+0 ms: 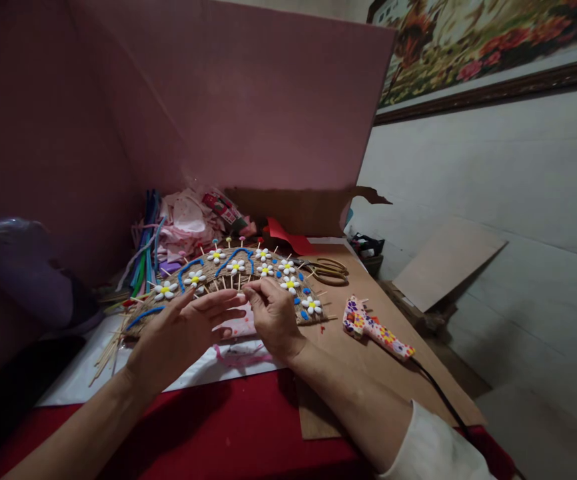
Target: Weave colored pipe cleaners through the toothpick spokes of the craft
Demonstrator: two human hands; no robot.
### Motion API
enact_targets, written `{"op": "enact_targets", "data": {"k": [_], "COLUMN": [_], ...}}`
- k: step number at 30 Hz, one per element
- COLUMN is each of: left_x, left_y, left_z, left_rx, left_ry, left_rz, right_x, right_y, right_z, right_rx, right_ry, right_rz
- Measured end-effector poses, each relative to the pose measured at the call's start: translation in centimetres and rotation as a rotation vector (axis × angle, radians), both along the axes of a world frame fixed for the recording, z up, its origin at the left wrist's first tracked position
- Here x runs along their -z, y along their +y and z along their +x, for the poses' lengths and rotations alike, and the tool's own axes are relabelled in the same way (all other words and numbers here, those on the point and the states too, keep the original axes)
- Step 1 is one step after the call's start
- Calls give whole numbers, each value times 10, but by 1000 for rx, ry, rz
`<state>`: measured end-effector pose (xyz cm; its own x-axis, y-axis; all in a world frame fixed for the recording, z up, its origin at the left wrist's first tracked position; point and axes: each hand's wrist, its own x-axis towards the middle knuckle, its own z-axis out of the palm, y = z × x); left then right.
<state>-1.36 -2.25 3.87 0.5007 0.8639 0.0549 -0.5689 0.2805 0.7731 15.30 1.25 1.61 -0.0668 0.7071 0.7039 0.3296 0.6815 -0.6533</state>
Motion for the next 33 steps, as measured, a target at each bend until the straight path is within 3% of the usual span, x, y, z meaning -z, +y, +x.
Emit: {"op": "enact_targets", "data": {"k": [9, 16, 25, 33], "left_x": [-2, 0, -2, -4], "left_y": [-1, 2, 2, 2], "left_z": [4, 1, -2, -4], "left_rx": [71, 120, 30, -22], "left_ry": [-23, -162, -186, -182], "left_rz": [-9, -133, -153, -132], "right_x": [0, -1, -1, 2], "right_y": [-8, -12, -6, -9], "right_z": [0, -6, -4, -4], "right_rx": [-62, -104, -164, -225], "right_ry": [-154, 17, 131, 125], "right_rz": [40, -74, -228, -251]}}
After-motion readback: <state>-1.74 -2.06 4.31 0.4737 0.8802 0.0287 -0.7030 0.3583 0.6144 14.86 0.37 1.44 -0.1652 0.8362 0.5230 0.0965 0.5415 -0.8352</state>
